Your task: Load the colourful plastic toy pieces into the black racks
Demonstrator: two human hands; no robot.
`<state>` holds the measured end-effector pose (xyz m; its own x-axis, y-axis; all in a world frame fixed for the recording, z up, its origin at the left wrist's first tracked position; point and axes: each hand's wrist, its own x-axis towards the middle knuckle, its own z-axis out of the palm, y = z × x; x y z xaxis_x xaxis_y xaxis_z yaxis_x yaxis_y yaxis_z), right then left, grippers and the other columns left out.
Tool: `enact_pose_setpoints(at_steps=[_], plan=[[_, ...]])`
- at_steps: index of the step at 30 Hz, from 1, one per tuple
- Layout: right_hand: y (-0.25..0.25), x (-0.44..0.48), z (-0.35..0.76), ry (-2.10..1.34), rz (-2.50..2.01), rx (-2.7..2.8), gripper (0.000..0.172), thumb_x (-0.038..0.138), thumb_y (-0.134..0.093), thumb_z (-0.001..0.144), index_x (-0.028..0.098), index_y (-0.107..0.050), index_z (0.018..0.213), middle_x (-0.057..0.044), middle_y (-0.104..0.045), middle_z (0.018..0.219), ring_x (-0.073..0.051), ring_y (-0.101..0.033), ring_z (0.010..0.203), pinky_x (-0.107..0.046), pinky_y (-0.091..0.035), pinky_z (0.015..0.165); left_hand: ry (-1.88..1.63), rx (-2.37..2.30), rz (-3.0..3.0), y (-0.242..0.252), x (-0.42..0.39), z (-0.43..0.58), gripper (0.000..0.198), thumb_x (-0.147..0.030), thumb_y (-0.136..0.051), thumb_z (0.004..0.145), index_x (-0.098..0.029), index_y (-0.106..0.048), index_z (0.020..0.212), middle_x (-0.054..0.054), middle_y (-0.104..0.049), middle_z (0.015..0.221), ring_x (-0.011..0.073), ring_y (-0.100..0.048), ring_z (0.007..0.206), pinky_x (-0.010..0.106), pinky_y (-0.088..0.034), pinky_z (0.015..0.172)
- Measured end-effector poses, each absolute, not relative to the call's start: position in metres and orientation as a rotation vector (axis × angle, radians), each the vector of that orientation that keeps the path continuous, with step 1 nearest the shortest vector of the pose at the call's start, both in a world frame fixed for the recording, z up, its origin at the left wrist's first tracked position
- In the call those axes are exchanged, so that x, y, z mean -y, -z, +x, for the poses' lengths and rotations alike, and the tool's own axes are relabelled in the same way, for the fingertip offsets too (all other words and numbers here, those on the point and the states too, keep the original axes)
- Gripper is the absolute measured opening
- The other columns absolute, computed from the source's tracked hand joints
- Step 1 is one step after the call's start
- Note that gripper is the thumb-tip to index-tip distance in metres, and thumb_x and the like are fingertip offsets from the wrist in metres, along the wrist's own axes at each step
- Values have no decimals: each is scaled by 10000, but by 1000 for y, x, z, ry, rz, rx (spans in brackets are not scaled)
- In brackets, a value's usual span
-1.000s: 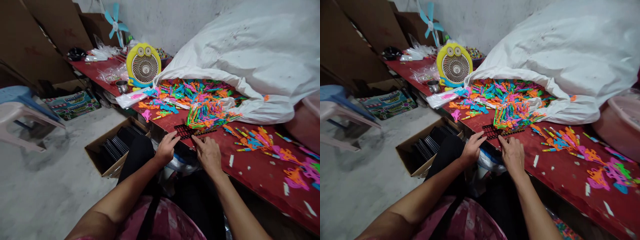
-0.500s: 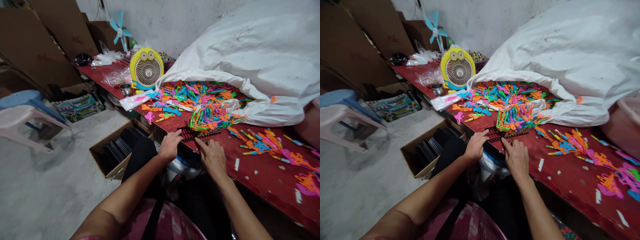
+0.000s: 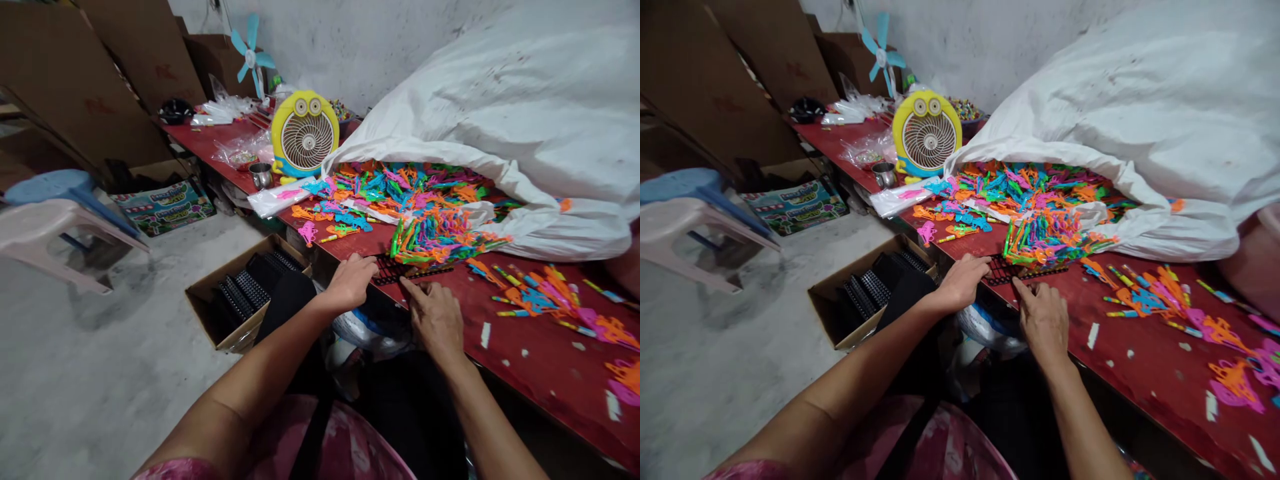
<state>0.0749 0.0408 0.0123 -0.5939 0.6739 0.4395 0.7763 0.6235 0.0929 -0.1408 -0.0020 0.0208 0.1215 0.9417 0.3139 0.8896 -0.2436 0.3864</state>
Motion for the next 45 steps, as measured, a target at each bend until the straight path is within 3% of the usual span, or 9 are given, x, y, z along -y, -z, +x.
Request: enact_pose_setpoints(at_steps=[11,21,27,38,45], plan=[[-12,-42,76,285,-1159,2460,389,203,-467,940,281,-647,1276,-82,-565,936,-216,-460,840,-327,-323,694,-980,-1732,2159,-3,6,-150,459,1,-433,713,-203,-629,1075,27,-529,1440,225,-495,1154,423,-433,984],[-10,-45,83,-401,-1136,1995,300,250,-484,891,204,-720,1070,-55,-631,866,-191,-575,810,-319,-455,717,-1123,-1716,2113,12,17,-144,577,-8,-449,641,-191,-606,1164,51,-488,1478,251,-457,1242,475,-422,1042],[-9,-46,84,-453,-1172,1949,311,289,-501,864,187,-739,1037,-67,-649,878,-204,-590,828,-345,-463,749,-1206,-1732,2059,28,33,-129,653,-35,-447,687,-182,-549,1316,67,-452,1507,253,-331,1414,476,-357,1106],[-9,-45,85,-548,-1195,1749,315,340,-530,859,184,-715,1060,-81,-687,990,-213,-626,894,-368,-488,803,-1081,-1822,2177,9,42,-105,469,-129,-530,775,-209,-621,1229,63,-591,1338,267,-474,1202,452,-351,1031],[-7,-47,85,-608,-1207,1628,297,400,-593,844,169,-703,995,-82,-697,956,-206,-639,893,-359,-495,826,-1012,-1757,2182,7,54,-82,526,-95,-510,781,-223,-589,1285,74,-573,1314,241,-526,1112,408,-391,961]])
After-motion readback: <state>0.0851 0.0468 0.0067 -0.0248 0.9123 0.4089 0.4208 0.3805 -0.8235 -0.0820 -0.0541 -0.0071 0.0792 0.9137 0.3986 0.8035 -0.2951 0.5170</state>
